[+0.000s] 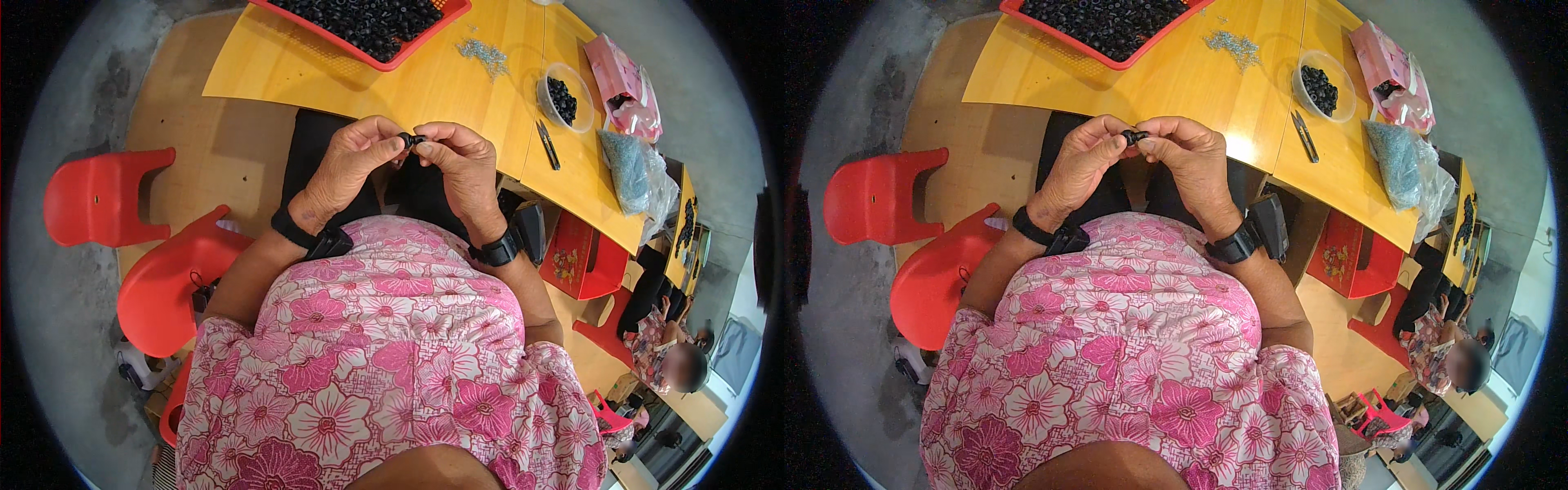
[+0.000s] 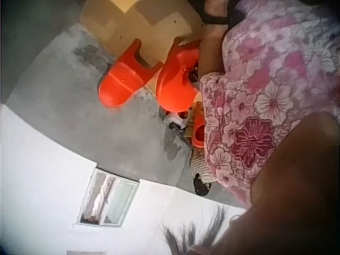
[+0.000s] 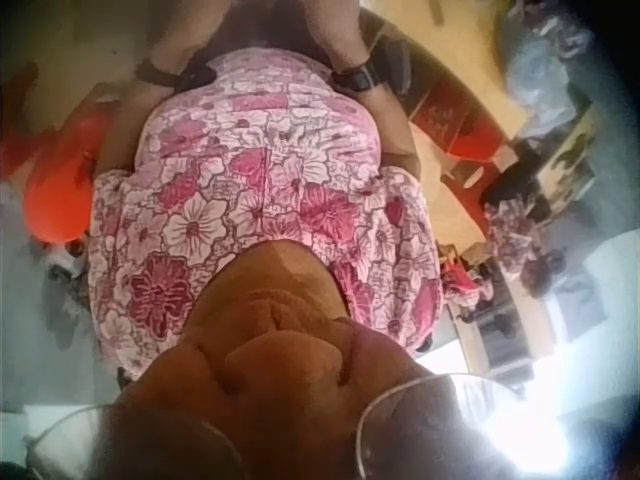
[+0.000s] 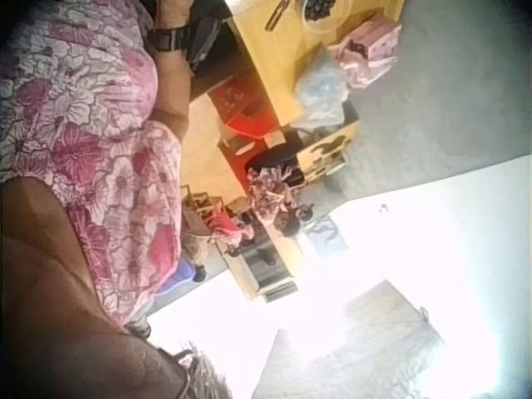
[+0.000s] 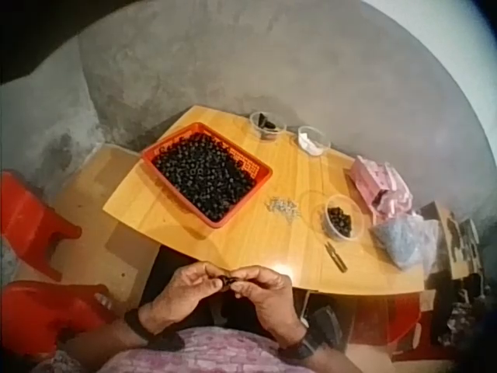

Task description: The person assembles small black plastic components by hand, combining pieces and placing finished items into a clear bowl.

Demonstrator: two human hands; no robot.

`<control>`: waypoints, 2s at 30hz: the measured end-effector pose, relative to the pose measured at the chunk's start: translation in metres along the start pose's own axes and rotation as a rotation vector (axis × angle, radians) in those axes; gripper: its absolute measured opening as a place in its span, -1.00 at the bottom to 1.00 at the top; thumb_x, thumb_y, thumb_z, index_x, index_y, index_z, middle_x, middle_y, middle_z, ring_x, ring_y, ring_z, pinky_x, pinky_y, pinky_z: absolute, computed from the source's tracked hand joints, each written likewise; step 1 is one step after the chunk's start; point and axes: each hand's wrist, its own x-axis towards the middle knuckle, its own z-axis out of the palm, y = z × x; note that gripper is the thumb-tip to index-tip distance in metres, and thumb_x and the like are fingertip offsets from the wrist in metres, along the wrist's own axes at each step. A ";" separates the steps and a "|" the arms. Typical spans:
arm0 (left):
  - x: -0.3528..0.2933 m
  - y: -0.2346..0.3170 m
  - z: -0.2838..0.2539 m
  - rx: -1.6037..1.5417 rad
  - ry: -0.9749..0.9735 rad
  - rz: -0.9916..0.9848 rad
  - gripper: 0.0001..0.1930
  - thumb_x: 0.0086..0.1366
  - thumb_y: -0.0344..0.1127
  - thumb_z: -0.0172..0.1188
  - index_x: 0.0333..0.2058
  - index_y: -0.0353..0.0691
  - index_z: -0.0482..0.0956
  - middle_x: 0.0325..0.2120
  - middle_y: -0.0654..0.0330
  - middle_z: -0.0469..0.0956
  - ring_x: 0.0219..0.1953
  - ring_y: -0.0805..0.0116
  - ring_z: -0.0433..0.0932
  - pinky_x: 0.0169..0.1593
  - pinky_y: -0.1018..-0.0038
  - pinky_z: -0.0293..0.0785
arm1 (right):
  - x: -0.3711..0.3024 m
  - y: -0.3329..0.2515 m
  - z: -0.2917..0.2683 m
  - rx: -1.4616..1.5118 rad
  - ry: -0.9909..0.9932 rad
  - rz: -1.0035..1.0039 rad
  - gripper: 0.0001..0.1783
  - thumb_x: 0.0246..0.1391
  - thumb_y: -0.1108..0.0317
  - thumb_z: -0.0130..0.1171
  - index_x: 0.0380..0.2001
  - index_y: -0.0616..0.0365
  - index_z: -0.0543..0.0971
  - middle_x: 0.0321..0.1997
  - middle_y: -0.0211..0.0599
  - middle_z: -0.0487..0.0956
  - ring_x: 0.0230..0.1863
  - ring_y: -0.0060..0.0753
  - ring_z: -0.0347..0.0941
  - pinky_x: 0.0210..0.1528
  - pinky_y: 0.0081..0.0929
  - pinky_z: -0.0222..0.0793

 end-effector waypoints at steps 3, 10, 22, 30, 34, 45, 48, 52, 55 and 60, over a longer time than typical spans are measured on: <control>0.000 -0.001 -0.001 -0.009 -0.004 0.001 -0.88 0.25 -0.32 0.13 -0.33 -0.25 0.49 -0.46 0.33 0.48 -0.38 0.58 0.42 -0.24 0.63 0.36 | -0.001 -0.001 0.001 -0.036 0.006 -0.007 -0.81 -0.04 0.57 0.21 -0.28 0.31 0.59 -0.41 -0.36 0.59 -0.44 -0.64 0.43 -0.35 -0.71 0.38; 0.000 0.001 -0.001 0.039 0.008 0.017 -0.90 0.25 -0.36 0.12 -0.34 -0.27 0.49 -0.46 0.33 0.48 -0.39 0.60 0.42 -0.26 0.63 0.36 | -0.002 0.000 0.004 -0.162 0.025 -0.084 -0.81 -0.05 0.60 0.20 -0.29 0.29 0.59 -0.40 -0.39 0.59 -0.42 -0.67 0.43 -0.33 -0.71 0.39; 0.000 0.002 -0.003 0.078 0.021 0.020 -0.90 0.25 -0.38 0.13 -0.33 -0.28 0.49 -0.47 0.32 0.49 -0.41 0.59 0.43 -0.27 0.63 0.38 | -0.002 0.004 0.006 -0.065 0.037 0.007 -0.84 -0.03 0.59 0.19 -0.30 0.31 0.59 -0.41 -0.36 0.60 -0.43 -0.67 0.44 -0.33 -0.72 0.39; -0.001 0.003 -0.004 0.094 0.034 0.007 -0.90 0.25 -0.38 0.12 -0.35 -0.28 0.50 -0.48 0.32 0.49 -0.42 0.58 0.43 -0.27 0.63 0.38 | 0.001 0.006 0.005 -0.180 0.017 -0.064 -0.86 -0.01 0.59 0.19 -0.31 0.31 0.59 -0.42 -0.37 0.59 -0.47 -0.68 0.43 -0.36 -0.72 0.40; -0.001 0.003 -0.004 0.104 0.033 -0.004 -0.89 0.25 -0.36 0.13 -0.37 -0.28 0.51 -0.50 0.33 0.49 -0.43 0.59 0.43 -0.28 0.65 0.37 | -0.001 0.008 0.009 -0.224 0.032 -0.138 -0.86 -0.02 0.62 0.19 -0.32 0.31 0.58 -0.41 -0.38 0.58 -0.44 -0.67 0.43 -0.34 -0.72 0.40; -0.001 -0.005 -0.010 -0.004 0.068 -0.071 -0.87 0.25 -0.32 0.14 -0.36 -0.27 0.52 -0.50 0.34 0.49 -0.43 0.62 0.42 -0.29 0.66 0.36 | -0.003 0.018 0.015 -0.145 0.099 -0.118 -0.84 -0.04 0.65 0.18 -0.33 0.28 0.60 -0.40 -0.38 0.56 -0.41 -0.65 0.44 -0.31 -0.71 0.40; -0.001 -0.007 -0.012 -0.011 0.057 -0.071 -0.86 0.25 -0.30 0.14 -0.35 -0.26 0.53 -0.49 0.34 0.50 -0.43 0.62 0.42 -0.28 0.67 0.37 | -0.003 0.020 0.015 -0.187 0.113 -0.142 -0.84 -0.04 0.65 0.18 -0.33 0.28 0.61 -0.39 -0.36 0.55 -0.41 -0.63 0.45 -0.32 -0.70 0.40; -0.001 -0.009 -0.013 -0.019 0.071 -0.081 -0.85 0.25 -0.28 0.15 -0.34 -0.25 0.53 -0.48 0.34 0.50 -0.42 0.62 0.43 -0.27 0.67 0.37 | -0.004 0.025 0.014 -0.259 0.108 -0.227 -0.82 -0.04 0.64 0.18 -0.30 0.28 0.61 -0.37 -0.33 0.54 -0.41 -0.61 0.45 -0.33 -0.70 0.40; -0.001 -0.010 -0.014 -0.026 0.075 -0.091 -0.84 0.25 -0.27 0.15 -0.34 -0.25 0.54 -0.48 0.34 0.51 -0.41 0.62 0.44 -0.26 0.67 0.37 | -0.004 0.025 0.014 -0.247 0.107 -0.216 -0.83 -0.02 0.63 0.17 -0.30 0.29 0.61 -0.37 -0.33 0.54 -0.41 -0.60 0.45 -0.33 -0.70 0.39; -0.001 -0.012 -0.017 -0.003 0.051 -0.082 -0.84 0.25 -0.29 0.15 -0.33 -0.26 0.54 -0.47 0.34 0.51 -0.39 0.60 0.44 -0.24 0.66 0.38 | -0.002 0.027 0.011 -0.128 0.081 -0.116 -0.85 0.01 0.58 0.16 -0.30 0.30 0.61 -0.38 -0.31 0.56 -0.43 -0.59 0.44 -0.32 -0.68 0.39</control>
